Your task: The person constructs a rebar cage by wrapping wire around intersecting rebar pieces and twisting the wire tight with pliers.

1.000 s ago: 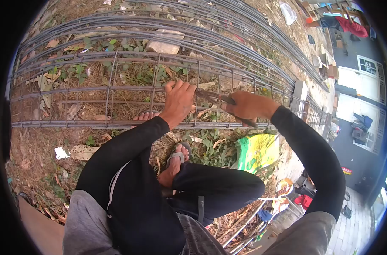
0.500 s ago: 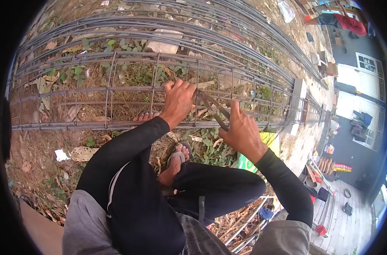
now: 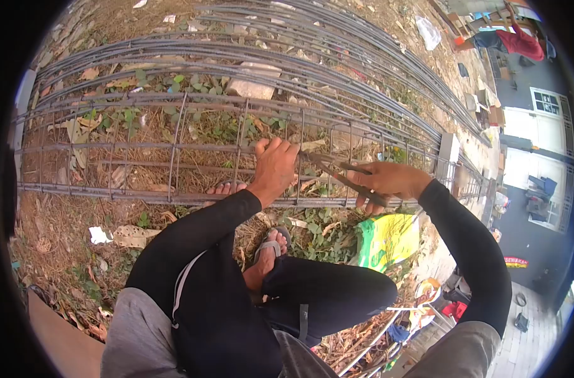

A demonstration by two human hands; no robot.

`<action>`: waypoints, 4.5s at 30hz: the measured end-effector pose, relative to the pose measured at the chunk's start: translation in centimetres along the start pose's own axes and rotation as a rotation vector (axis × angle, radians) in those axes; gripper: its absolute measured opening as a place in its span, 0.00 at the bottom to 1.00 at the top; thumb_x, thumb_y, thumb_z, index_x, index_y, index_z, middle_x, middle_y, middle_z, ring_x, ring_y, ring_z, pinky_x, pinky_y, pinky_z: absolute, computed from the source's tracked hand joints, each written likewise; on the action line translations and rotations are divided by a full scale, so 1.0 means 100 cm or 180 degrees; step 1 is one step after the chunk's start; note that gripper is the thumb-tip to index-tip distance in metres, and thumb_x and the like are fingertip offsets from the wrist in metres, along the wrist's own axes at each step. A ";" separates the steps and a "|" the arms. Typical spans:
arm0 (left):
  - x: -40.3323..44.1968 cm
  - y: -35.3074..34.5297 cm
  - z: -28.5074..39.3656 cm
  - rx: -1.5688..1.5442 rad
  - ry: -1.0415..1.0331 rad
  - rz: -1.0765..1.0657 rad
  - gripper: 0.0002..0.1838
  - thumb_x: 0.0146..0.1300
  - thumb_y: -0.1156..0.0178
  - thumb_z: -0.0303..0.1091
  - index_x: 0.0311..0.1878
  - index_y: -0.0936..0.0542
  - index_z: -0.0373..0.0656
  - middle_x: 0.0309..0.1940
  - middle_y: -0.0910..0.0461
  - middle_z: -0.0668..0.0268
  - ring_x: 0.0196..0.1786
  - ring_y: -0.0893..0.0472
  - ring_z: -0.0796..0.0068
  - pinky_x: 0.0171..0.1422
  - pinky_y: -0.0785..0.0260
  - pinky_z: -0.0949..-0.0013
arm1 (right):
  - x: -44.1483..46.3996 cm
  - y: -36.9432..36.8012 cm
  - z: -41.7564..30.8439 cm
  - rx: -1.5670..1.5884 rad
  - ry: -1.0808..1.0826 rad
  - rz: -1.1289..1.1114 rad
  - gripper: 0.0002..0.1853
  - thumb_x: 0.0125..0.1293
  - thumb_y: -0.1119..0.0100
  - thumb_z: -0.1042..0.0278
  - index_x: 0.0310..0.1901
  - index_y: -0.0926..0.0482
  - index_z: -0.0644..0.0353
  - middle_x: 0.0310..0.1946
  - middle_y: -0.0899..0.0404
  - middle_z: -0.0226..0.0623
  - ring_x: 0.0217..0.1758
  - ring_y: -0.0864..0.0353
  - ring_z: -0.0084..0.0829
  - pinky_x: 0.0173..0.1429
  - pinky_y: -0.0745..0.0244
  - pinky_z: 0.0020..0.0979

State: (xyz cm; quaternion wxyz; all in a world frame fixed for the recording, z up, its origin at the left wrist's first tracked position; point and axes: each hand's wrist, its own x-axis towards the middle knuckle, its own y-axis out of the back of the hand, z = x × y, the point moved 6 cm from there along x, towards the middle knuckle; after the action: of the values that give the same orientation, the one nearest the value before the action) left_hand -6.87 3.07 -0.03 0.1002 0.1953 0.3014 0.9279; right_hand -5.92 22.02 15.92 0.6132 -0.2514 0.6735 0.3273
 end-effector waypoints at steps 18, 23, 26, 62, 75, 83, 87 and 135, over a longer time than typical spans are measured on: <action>-0.009 -0.032 -0.013 0.0181 -0.0012 -0.0496 0.10 0.76 0.43 0.31 0.53 0.17 0.40 0.39 0.25 0.60 0.52 0.27 0.56 0.67 0.49 0.38 | 0.025 -0.080 0.025 0.0579 0.1110 0.0321 0.32 0.68 0.28 0.43 0.60 0.24 0.60 0.33 0.17 0.37 0.34 0.19 0.23 0.35 0.27 0.30; -0.009 -0.032 -0.015 0.0298 0.0035 -0.0657 0.10 0.78 0.43 0.33 0.56 0.18 0.43 0.41 0.23 0.60 0.53 0.26 0.55 0.68 0.49 0.36 | 0.009 -0.099 0.029 0.0056 0.1474 0.1355 0.36 0.65 0.27 0.45 0.67 0.30 0.55 0.45 0.25 0.37 0.44 0.23 0.34 0.44 0.27 0.44; -0.019 -0.064 -0.037 0.0208 -0.0042 -0.0302 0.15 0.81 0.47 0.39 0.62 0.19 0.46 0.45 0.22 0.62 0.58 0.26 0.56 0.69 0.50 0.34 | 0.021 -0.089 0.037 -0.1525 0.1250 0.1852 0.53 0.59 0.25 0.37 0.82 0.41 0.45 0.80 0.38 0.46 0.77 0.34 0.53 0.71 0.34 0.65; -0.007 -0.043 -0.022 0.0542 -0.0174 -0.0505 0.13 0.80 0.46 0.36 0.61 0.19 0.46 0.42 0.22 0.62 0.55 0.26 0.58 0.68 0.49 0.37 | 0.009 -0.088 0.020 -0.0847 0.1542 0.1029 0.36 0.76 0.35 0.55 0.79 0.36 0.59 0.29 0.19 0.42 0.25 0.24 0.27 0.34 0.24 0.38; -0.009 -0.034 -0.014 0.0333 -0.0006 -0.0758 0.15 0.82 0.48 0.36 0.63 0.22 0.43 0.49 0.24 0.56 0.60 0.28 0.54 0.69 0.47 0.37 | 0.015 -0.104 0.030 -0.3935 0.1815 0.4133 0.31 0.73 0.38 0.54 0.71 0.30 0.63 0.41 0.16 0.47 0.35 0.17 0.38 0.39 0.23 0.41; -0.008 -0.008 -0.001 0.0291 -0.0242 0.0002 0.10 0.72 0.40 0.29 0.53 0.18 0.38 0.43 0.21 0.56 0.55 0.26 0.55 0.67 0.46 0.46 | 0.001 -0.035 -0.004 -0.3447 0.1202 0.2488 0.22 0.74 0.38 0.51 0.54 0.23 0.64 0.32 0.19 0.40 0.29 0.16 0.37 0.34 0.21 0.40; 0.000 -0.010 -0.003 0.0292 -0.0189 0.0047 0.11 0.66 0.38 0.27 0.51 0.18 0.38 0.41 0.21 0.58 0.54 0.25 0.57 0.66 0.46 0.48 | 0.003 -0.009 0.003 -0.0074 0.0321 0.0319 0.24 0.78 0.42 0.47 0.54 0.20 0.64 0.36 0.14 0.39 0.30 0.12 0.31 0.32 0.17 0.35; -0.001 0.002 0.005 0.0038 -0.0035 0.0129 0.07 0.64 0.40 0.26 0.44 0.18 0.40 0.38 0.19 0.61 0.53 0.23 0.60 0.66 0.43 0.48 | 0.000 0.004 -0.012 -0.1266 0.0353 0.0903 0.38 0.72 0.43 0.29 0.48 0.15 0.67 0.24 0.16 0.41 0.28 0.13 0.33 0.32 0.20 0.39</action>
State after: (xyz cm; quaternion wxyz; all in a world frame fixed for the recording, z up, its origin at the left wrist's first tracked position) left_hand -6.57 3.17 0.40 0.0819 0.2070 0.3024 0.9268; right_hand -7.05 21.40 16.01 0.4617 -0.2876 0.6570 0.5220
